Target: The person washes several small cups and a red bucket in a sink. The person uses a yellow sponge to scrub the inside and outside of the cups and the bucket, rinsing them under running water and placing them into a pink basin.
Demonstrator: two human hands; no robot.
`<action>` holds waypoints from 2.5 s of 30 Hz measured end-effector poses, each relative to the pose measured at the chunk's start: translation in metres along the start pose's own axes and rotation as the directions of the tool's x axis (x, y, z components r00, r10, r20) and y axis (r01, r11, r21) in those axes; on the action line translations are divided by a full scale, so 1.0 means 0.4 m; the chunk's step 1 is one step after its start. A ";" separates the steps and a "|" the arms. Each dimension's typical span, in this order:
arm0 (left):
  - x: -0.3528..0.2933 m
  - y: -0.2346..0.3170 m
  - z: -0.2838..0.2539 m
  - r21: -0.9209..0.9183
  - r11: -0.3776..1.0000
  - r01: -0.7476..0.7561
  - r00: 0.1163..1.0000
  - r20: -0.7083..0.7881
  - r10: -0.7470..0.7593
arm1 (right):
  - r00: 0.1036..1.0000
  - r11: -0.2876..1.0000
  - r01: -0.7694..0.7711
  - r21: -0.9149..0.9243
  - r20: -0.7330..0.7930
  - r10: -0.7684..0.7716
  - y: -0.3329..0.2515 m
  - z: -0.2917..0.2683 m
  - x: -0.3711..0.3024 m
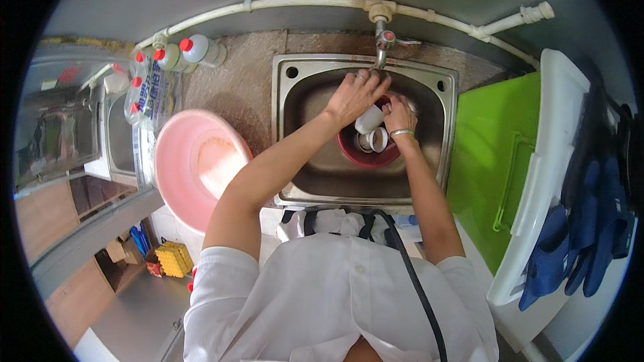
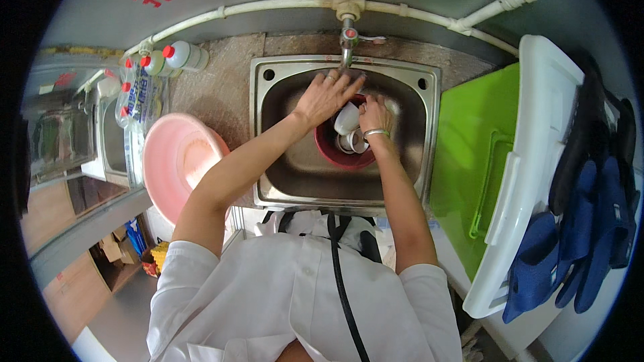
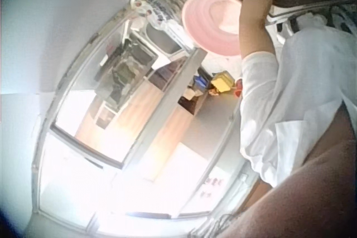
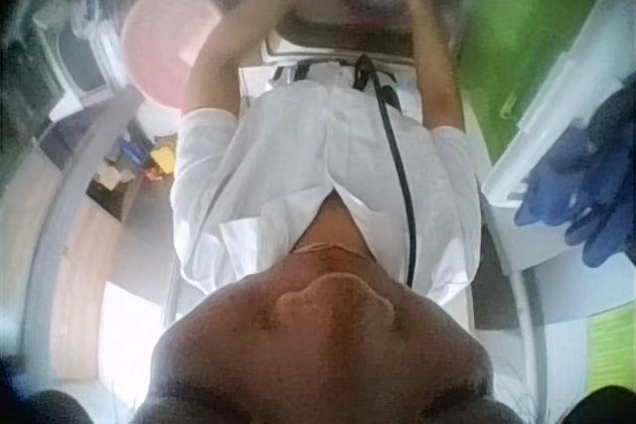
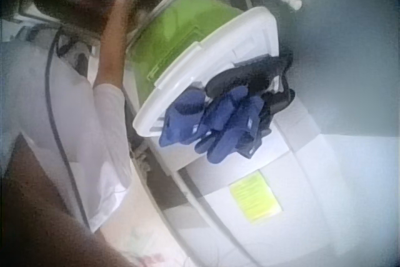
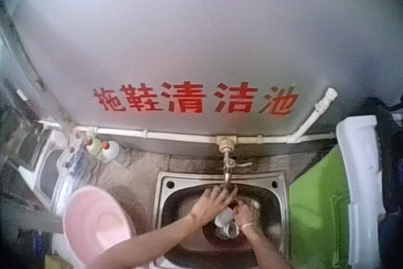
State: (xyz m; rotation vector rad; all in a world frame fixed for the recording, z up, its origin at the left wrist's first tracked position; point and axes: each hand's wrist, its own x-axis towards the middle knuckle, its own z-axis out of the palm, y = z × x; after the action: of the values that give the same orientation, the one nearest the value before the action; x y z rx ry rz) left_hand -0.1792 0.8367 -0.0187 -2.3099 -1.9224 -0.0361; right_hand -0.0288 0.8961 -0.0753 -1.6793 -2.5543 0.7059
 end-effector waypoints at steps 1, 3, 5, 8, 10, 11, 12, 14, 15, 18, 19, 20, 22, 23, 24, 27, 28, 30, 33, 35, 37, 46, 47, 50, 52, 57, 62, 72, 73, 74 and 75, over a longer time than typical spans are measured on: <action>-0.022 -0.001 -0.013 -0.036 0.999 -0.020 1.000 -0.024 0.019 | 1.000 1.000 -0.014 0.011 0.020 0.013 -0.001 0.029 0.002; -0.063 0.002 -0.050 -0.092 0.994 -0.054 0.997 -0.061 0.048 | 0.982 0.991 0.112 0.074 -0.158 -0.099 0.121 0.131 0.036; -0.147 -0.005 -0.077 -0.172 0.972 0.158 0.978 -0.110 -0.178 | 0.945 0.973 0.127 0.192 -0.323 -0.060 -0.017 0.022 -0.039; -0.274 -0.018 -0.177 -0.668 0.551 0.501 0.738 -0.003 -0.675 | 0.999 0.999 -0.018 0.046 -0.031 0.020 0.036 0.062 -0.052; -0.404 -0.060 -0.196 -0.862 0.162 0.480 0.483 0.105 -0.869 | 1.000 0.999 0.028 -0.038 0.006 -0.027 0.040 0.092 -0.050; -0.487 -0.081 -0.189 -0.936 -0.004 0.353 0.357 0.139 -0.924 | 0.998 0.996 0.056 -0.073 0.036 -0.054 0.033 0.098 -0.055; -0.552 -0.100 -0.208 -0.887 0.049 0.458 0.235 0.068 -0.970 | 0.995 0.999 0.047 -0.015 0.087 -0.045 0.038 0.113 -0.047; -0.689 -0.162 -0.183 -0.822 0.020 0.570 0.051 0.011 -0.999 | 0.986 0.996 -0.007 0.092 0.164 -0.008 0.076 0.154 -0.014; -0.785 -0.191 -0.117 -0.815 -0.045 0.578 0.025 0.073 -0.997 | 0.976 0.982 -0.065 0.177 0.217 0.026 0.103 0.186 -0.004; -0.904 -0.226 0.001 -0.830 -0.319 0.458 -0.081 0.318 -0.945 | 0.956 0.956 -0.129 0.262 0.288 0.050 0.156 0.218 0.026; -0.944 -0.222 0.038 -0.819 -0.334 0.467 -0.094 0.330 -0.939 | 0.961 0.981 -0.061 0.183 0.275 0.009 0.123 0.190 0.003; -0.988 -0.215 0.080 -0.837 -0.250 0.486 -0.072 0.247 -0.966 | 0.986 0.981 0.088 0.173 0.128 -0.111 0.067 0.132 -0.034; -1.014 -0.213 0.124 -0.838 -0.160 0.522 -0.019 0.176 -0.984 | 0.949 0.947 0.305 0.098 0.048 -0.310 -0.002 0.013 -0.078; -1.017 -0.214 0.135 -0.832 -0.158 0.531 -0.012 0.179 -0.984 | 0.920 0.916 0.391 0.084 0.003 -0.393 -0.026 -0.037 -0.096; -1.020 -0.215 0.141 -0.826 -0.155 0.543 -0.008 0.180 -0.984 | 0.889 0.887 0.458 0.062 -0.046 -0.456 -0.040 -0.081 -0.107; -1.008 -0.213 0.129 -0.814 -0.183 0.551 0.003 0.221 -0.975 | 0.773 0.785 0.619 -0.020 -0.163 -0.614 -0.068 -0.157 -0.099; -1.004 -0.215 0.123 -0.813 -0.196 0.549 0.007 0.239 -0.971 | 0.744 0.763 0.644 -0.055 -0.187 -0.642 -0.074 -0.169 -0.087; -0.997 -0.210 0.112 -0.812 -0.280 0.512 -0.042 0.302 -0.952 | 0.706 0.734 0.672 -0.095 -0.218 -0.674 -0.088 -0.188 -0.058; -0.984 -0.197 0.090 -0.770 -0.198 0.606 0.031 0.272 -0.962 | 0.712 0.755 0.651 -0.078 -0.283 -0.643 -0.102 -0.185 -0.013; -0.972 -0.190 0.069 -0.688 0.022 0.726 0.203 0.184 -0.962 | 0.757 0.793 0.609 0.008 -0.306 -0.578 -0.120 -0.194 0.000; -0.945 -0.174 0.037 -0.659 0.048 0.751 0.220 0.181 -0.959 | 0.786 0.812 0.579 0.074 -0.317 -0.531 -0.129 -0.190 0.010; -0.702 -0.164 -0.250 -0.701 0.196 0.686 0.141 -0.137 -0.981 | 0.803 0.757 0.580 0.301 -0.367 -0.469 -0.102 -0.164 -0.019; -0.620 -0.154 -0.270 -0.807 0.167 0.566 0.165 -0.088 -0.982 | 0.858 0.761 0.500 0.413 -0.351 -0.374 -0.094 -0.151 -0.025; -0.357 -0.115 -0.201 -0.904 -0.085 0.418 0.563 0.332 -0.757 | 0.977 0.635 0.205 0.745 -0.195 -0.088 -0.059 -0.073 -0.018; -0.221 -0.097 -0.069 -0.899 -0.296 0.322 0.603 0.436 -0.668 | 0.999 0.330 -0.009 0.944 0.020 -0.028 -0.097 -0.077 -0.024; -0.034 -0.083 0.033 -0.605 -0.756 0.250 0.710 0.646 -0.282 | 0.914 0.015 -0.362 0.932 0.352 0.202 -0.120 -0.099 -0.022; 0.035 0.006 0.033 -0.540 -0.842 0.004 0.713 0.592 -0.376 | 0.894 -0.101 -0.317 0.943 0.332 0.300 -0.095 -0.107 0.002; -0.009 0.029 0.080 -0.645 -0.761 0.067 0.714 0.564 -0.415 | 0.958 0.110 -0.237 0.965 0.213 0.192 -0.062 -0.101 -0.052; -0.010 0.025 0.078 -0.711 -0.699 0.083 0.717 0.529 -0.453 | 0.960 -0.009 -0.068 0.998 0.068 0.272 -0.071 -0.126 -0.044; -0.016 0.018 0.076 -0.719 -0.681 0.137 0.710 0.551 -0.438 | 0.968 -0.049 -0.025 0.998 0.037 0.250 -0.081 -0.135 -0.028; -0.012 0.019 0.080 -0.744 -0.643 0.181 0.735 0.536 -0.414 | 0.973 -0.089 0.024 0.996 -0.003 0.230 -0.096 -0.141 -0.013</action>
State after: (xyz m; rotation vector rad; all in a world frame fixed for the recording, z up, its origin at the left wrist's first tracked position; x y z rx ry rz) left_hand -0.1750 0.8344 -0.0517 -0.7814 -2.7814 -3.2589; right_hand -0.0460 0.8997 -0.0091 -1.0864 -0.8382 1.7374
